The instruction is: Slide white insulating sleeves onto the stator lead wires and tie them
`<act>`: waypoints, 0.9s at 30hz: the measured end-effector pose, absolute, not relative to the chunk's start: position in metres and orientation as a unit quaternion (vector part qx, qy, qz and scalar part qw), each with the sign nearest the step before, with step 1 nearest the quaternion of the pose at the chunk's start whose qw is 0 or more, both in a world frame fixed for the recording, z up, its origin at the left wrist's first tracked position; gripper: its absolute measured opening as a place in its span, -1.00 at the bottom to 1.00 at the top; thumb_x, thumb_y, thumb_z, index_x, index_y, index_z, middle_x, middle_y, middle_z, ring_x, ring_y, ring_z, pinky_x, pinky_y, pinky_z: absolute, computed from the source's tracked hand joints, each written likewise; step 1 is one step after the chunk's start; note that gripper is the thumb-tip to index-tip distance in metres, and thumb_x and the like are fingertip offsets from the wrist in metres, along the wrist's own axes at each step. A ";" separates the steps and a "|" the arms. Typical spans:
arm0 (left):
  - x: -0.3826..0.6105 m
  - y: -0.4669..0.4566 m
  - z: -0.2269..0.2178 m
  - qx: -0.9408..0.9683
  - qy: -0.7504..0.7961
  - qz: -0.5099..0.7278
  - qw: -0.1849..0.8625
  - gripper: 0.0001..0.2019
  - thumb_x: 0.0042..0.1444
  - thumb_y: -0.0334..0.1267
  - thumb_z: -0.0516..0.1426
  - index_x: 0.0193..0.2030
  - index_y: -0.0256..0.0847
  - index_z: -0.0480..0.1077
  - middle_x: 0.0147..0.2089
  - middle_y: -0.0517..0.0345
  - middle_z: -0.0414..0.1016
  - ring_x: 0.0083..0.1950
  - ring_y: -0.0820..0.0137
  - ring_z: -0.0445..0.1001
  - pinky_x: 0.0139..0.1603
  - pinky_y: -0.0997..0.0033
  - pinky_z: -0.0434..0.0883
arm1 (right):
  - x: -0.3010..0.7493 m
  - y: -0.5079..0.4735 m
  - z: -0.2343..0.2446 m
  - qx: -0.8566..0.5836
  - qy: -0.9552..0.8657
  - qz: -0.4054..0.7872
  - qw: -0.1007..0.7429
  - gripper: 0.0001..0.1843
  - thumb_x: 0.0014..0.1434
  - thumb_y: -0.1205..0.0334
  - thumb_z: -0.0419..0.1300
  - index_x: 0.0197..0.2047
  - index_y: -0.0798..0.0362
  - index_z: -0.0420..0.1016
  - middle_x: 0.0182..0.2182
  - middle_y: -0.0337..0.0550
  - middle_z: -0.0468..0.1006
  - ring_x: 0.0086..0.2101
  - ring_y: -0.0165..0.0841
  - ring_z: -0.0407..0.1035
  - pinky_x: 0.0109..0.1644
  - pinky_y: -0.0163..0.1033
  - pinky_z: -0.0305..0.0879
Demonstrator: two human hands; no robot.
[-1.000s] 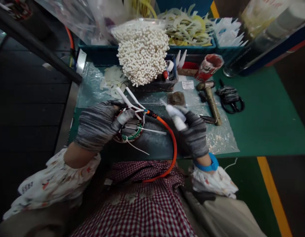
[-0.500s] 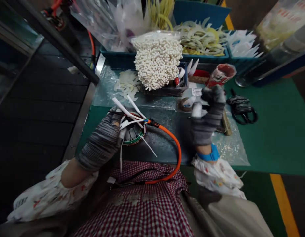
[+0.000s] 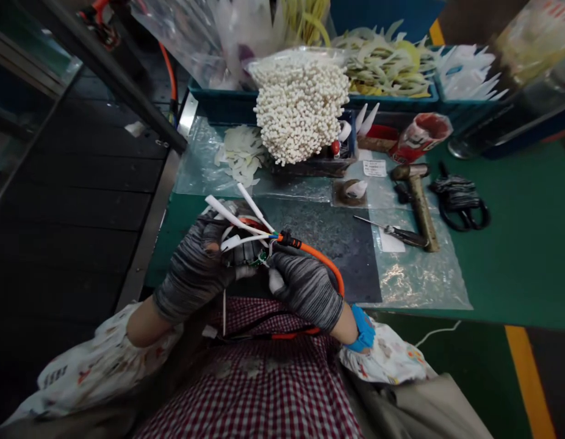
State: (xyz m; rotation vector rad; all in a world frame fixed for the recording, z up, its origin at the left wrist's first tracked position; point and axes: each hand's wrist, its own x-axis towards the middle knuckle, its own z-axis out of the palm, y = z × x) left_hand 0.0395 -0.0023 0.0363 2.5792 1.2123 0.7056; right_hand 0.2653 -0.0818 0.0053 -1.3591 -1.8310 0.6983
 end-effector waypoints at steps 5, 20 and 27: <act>0.044 -0.012 0.034 0.871 0.406 0.262 0.088 -0.25 0.29 0.03 0.36 0.49 -0.18 0.22 0.48 -0.23 0.43 0.54 -0.08 0.40 0.54 -0.15 0.43 | 0.247 -0.103 -0.024 -0.598 -0.579 0.343 0.436 -0.76 0.35 0.23 0.23 0.00 -0.11 0.69 -0.08 -0.07 0.81 -0.08 -0.07 0.71 0.14 0.06 0.71; 0.054 -0.029 0.020 0.863 0.411 0.292 0.017 -0.39 0.41 -0.14 0.21 0.51 -0.16 0.17 0.46 -0.21 0.47 0.56 -0.02 0.38 0.58 -0.20 0.34 | 0.230 -0.112 -0.039 -0.622 -0.574 0.306 0.436 -0.80 0.27 0.03 0.28 -0.17 -0.20 0.75 -0.24 -0.09 0.81 -0.20 -0.02 0.71 0.00 0.16 0.72; 0.050 -0.016 0.006 0.883 0.385 0.265 -0.038 -0.51 0.49 -0.24 0.08 0.50 -0.28 0.31 0.47 -0.23 0.49 0.57 0.07 0.39 0.57 -0.05 0.36 | 0.282 -0.121 -0.019 -0.563 -0.629 0.292 0.450 -0.76 0.26 0.06 0.35 -0.02 -0.23 0.76 -0.12 -0.11 0.80 -0.12 0.03 0.69 0.11 0.27 0.65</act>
